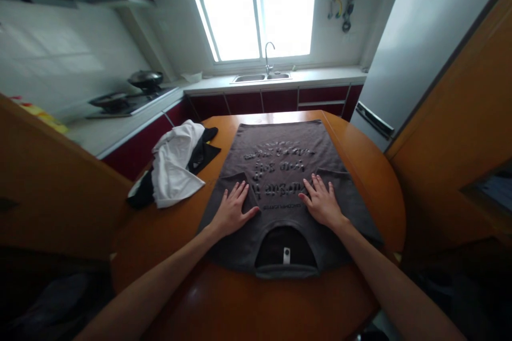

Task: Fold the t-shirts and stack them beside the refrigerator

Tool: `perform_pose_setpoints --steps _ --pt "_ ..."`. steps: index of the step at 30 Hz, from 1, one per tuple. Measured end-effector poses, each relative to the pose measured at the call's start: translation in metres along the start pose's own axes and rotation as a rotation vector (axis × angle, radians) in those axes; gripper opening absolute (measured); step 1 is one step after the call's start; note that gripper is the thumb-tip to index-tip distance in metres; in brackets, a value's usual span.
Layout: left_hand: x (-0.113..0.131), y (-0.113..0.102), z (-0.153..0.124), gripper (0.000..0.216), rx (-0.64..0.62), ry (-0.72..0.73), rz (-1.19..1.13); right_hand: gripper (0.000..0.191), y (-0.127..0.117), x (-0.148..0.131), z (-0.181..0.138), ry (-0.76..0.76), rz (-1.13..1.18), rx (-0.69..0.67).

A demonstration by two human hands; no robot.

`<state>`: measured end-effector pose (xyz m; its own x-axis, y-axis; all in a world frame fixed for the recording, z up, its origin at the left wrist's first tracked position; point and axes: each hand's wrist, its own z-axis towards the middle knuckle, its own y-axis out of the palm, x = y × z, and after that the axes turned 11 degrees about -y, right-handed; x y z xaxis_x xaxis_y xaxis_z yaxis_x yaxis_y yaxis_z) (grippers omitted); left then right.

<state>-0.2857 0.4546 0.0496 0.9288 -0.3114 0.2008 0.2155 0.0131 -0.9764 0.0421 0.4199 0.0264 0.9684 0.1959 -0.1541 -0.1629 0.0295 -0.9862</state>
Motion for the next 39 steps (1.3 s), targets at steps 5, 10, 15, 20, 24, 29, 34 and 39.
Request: perform_pose_setpoints --steps 5,10,15,20,24,29,34,39 --pt "0.001 -0.001 -0.001 0.081 -0.001 0.024 0.011 0.065 -0.001 -0.001 0.000 -0.001 0.007 0.011" --pt "0.000 0.001 0.000 0.083 -0.048 0.019 0.068 0.065 -0.002 -0.002 -0.001 0.009 0.020 0.018" --pt "-0.001 0.003 0.001 0.084 -0.050 0.038 0.120 0.064 -0.004 -0.004 -0.001 0.001 0.012 0.021" --pt "-0.001 0.003 0.001 0.086 -0.064 0.033 0.136 0.062 -0.005 -0.006 0.000 0.006 -0.001 0.009" --pt "-0.002 0.004 0.001 0.085 -0.051 0.033 0.132 0.062 -0.004 -0.005 0.000 0.002 0.002 0.017" --pt "-0.003 0.007 0.001 0.085 -0.046 0.042 0.106 0.061 -0.002 -0.005 -0.001 0.008 0.006 0.027" --pt "-0.004 0.008 0.001 0.082 -0.025 0.056 0.014 0.061 -0.010 -0.010 -0.003 -0.006 0.047 0.115" --pt "-0.017 -0.023 0.003 0.064 -0.085 0.173 -0.184 0.048 -0.039 -0.006 -0.021 -0.127 0.171 0.356"
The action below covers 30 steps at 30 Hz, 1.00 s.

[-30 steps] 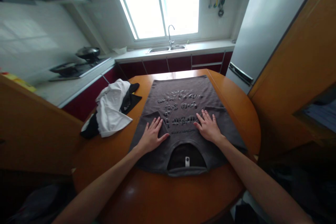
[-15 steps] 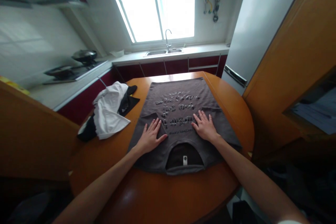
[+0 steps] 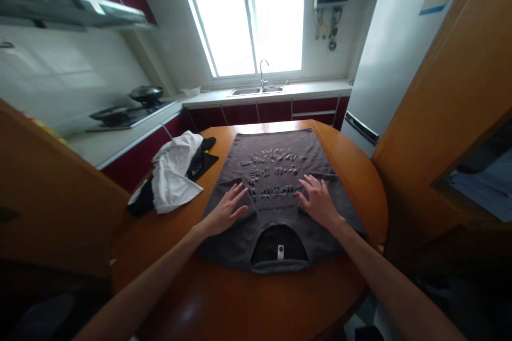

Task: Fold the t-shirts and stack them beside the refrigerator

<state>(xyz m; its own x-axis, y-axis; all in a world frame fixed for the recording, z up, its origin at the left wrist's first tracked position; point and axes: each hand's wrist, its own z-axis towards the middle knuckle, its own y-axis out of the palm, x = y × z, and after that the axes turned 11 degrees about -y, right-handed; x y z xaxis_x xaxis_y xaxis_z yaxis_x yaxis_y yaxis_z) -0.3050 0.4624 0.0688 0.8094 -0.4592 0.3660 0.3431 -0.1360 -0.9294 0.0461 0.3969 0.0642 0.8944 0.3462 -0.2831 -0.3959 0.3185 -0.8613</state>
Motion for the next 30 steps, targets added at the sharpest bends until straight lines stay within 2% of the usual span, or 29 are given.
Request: perform_pose_setpoints --steps 3,6,10,15,20,24,27,28,30 --pt "0.001 -0.036 -0.016 0.051 -0.149 0.129 -0.120 0.033 -0.026 0.003 -0.021 -0.107 0.110 0.056" --pt "0.008 -0.064 -0.045 0.045 -0.264 0.145 -0.172 0.024 -0.048 0.011 -0.056 -0.156 0.132 0.054" --pt "0.011 -0.070 -0.091 0.049 -0.312 0.100 -0.092 0.018 -0.060 0.028 -0.108 -0.163 0.094 0.076" --pt "-0.007 -0.061 -0.130 0.053 -0.230 0.129 0.104 0.021 -0.060 0.048 -0.152 -0.190 0.047 0.059" --pt "-0.038 -0.057 -0.149 0.054 -0.081 0.137 0.159 0.033 -0.056 0.056 -0.163 -0.176 -0.014 -0.017" --pt "-0.062 -0.053 -0.163 0.036 0.126 -0.024 0.011 0.048 -0.049 0.061 -0.167 -0.069 -0.016 0.080" --pt "-0.068 -0.049 -0.173 0.037 0.279 -0.166 -0.019 0.059 -0.039 0.071 -0.178 -0.028 -0.021 0.122" --pt "-0.068 -0.047 -0.176 0.040 0.272 -0.174 -0.006 0.062 -0.034 0.075 -0.182 -0.036 -0.032 0.106" --pt "-0.065 -0.043 -0.181 0.047 0.180 -0.141 0.032 0.065 -0.026 0.083 -0.193 -0.066 -0.071 0.062"
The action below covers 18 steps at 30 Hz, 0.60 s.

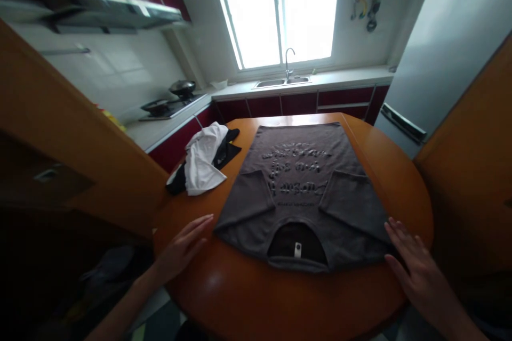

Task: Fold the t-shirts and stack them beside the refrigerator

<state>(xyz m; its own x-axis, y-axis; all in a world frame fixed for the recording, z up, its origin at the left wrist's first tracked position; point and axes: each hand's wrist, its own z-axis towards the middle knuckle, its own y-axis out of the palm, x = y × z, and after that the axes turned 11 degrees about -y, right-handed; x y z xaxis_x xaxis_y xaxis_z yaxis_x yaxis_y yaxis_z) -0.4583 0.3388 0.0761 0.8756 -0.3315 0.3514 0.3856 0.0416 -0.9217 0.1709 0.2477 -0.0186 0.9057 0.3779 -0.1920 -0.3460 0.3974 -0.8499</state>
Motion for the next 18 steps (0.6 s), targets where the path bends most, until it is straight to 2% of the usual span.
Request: perform_pose_setpoints --steps 3,5,7,9,12,14,16,18 --pt "0.002 0.004 -0.006 0.054 -0.183 0.063 0.088 0.067 0.010 0.009 -0.015 -0.040 -0.053 -0.053" --pt "0.001 0.006 -0.007 0.056 -0.242 0.077 0.133 0.068 0.013 0.012 -0.019 -0.053 -0.065 -0.067" --pt "0.002 0.005 -0.006 0.058 -0.223 0.084 0.144 0.068 0.011 0.012 -0.017 -0.051 -0.064 -0.056" --pt "0.006 0.004 0.000 0.059 -0.142 0.087 0.129 0.068 0.005 0.005 -0.008 -0.025 -0.058 -0.027" --pt "0.020 0.006 0.016 0.060 -0.044 0.114 0.100 0.067 -0.006 -0.012 0.013 0.017 -0.049 0.022" --pt "0.031 0.012 0.027 0.060 -0.031 0.154 0.087 0.066 -0.013 -0.021 0.031 0.050 -0.029 0.007" --pt "0.038 0.020 0.038 0.060 -0.042 0.191 0.072 0.065 -0.019 -0.022 0.049 0.171 0.008 0.000" --pt "0.038 0.026 0.050 0.060 -0.050 0.195 0.039 0.067 -0.026 -0.013 0.066 0.391 0.051 0.081"
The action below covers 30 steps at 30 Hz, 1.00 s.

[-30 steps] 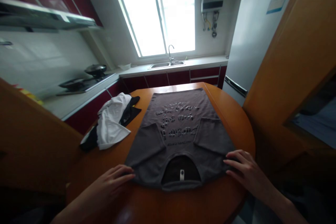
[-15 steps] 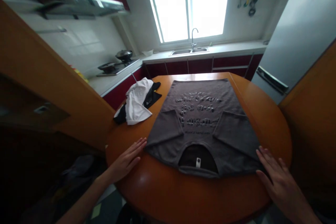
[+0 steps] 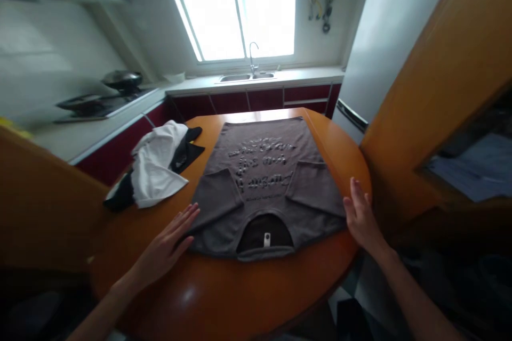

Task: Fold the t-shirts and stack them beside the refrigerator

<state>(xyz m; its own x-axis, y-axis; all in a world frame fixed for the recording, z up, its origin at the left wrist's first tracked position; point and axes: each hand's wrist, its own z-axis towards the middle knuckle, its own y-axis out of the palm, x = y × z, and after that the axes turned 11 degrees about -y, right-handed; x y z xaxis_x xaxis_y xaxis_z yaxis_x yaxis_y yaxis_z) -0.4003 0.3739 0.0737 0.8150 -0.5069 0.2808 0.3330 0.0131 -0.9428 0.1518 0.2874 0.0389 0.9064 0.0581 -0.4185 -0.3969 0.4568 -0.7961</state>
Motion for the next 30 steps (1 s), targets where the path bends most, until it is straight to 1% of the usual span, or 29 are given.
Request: perform_pose_setpoints --steps 1,2,3,5,8,10,12,14,15,17,19,22,24,26,28,30 --pt "-0.003 0.002 0.006 0.060 0.011 -0.012 -0.022 0.068 -0.004 0.002 0.011 0.096 0.017 0.047" --pt "-0.008 0.004 0.013 0.060 0.031 -0.029 -0.045 0.069 -0.008 0.005 0.021 0.149 0.022 0.073" --pt "-0.013 0.005 0.021 0.060 0.054 -0.044 -0.066 0.070 -0.011 0.007 0.032 0.161 0.020 0.069" --pt "-0.023 0.009 0.039 0.059 0.109 -0.061 -0.090 0.069 -0.012 0.006 0.048 0.114 0.003 0.021" --pt "-0.034 0.021 0.063 0.064 0.142 -0.102 -0.045 0.070 0.003 -0.005 0.060 0.006 -0.061 -0.093" --pt "-0.039 0.035 0.070 0.070 0.112 -0.171 0.043 0.072 0.020 -0.013 0.057 -0.012 -0.116 -0.179" --pt "-0.043 0.046 0.072 0.074 0.043 -0.232 0.129 0.076 0.034 -0.017 0.051 0.009 -0.170 -0.271" --pt "-0.046 0.051 0.072 0.074 -0.001 -0.257 0.171 0.079 0.041 -0.017 0.047 0.047 -0.208 -0.327" --pt "-0.047 0.049 0.073 0.075 -0.001 -0.260 0.177 0.081 0.041 -0.016 0.049 0.062 -0.220 -0.332" --pt "-0.046 0.041 0.079 0.075 0.036 -0.256 0.180 0.084 0.039 -0.016 0.058 0.073 -0.229 -0.298" --pt "-0.040 0.031 0.091 0.077 0.079 -0.240 0.182 0.085 0.038 -0.018 0.075 0.054 -0.218 -0.239" --pt "-0.025 0.025 0.115 0.082 0.099 -0.234 0.186 0.083 0.049 -0.023 0.100 0.012 -0.190 -0.183" --pt "-0.016 0.030 0.127 0.086 0.077 -0.264 0.187 0.080 0.063 -0.025 0.110 0.015 -0.190 -0.193" --pt "-0.011 0.038 0.133 0.084 0.031 -0.306 0.211 0.078 0.078 -0.023 0.113 0.035 -0.210 -0.245" --pt "-0.008 0.046 0.133 0.080 -0.014 -0.336 0.238 0.077 0.090 -0.018 0.111 0.046 -0.239 -0.300" --pt "-0.008 0.052 0.130 0.076 -0.034 -0.346 0.247 0.077 0.097 -0.011 0.109 0.042 -0.261 -0.320"
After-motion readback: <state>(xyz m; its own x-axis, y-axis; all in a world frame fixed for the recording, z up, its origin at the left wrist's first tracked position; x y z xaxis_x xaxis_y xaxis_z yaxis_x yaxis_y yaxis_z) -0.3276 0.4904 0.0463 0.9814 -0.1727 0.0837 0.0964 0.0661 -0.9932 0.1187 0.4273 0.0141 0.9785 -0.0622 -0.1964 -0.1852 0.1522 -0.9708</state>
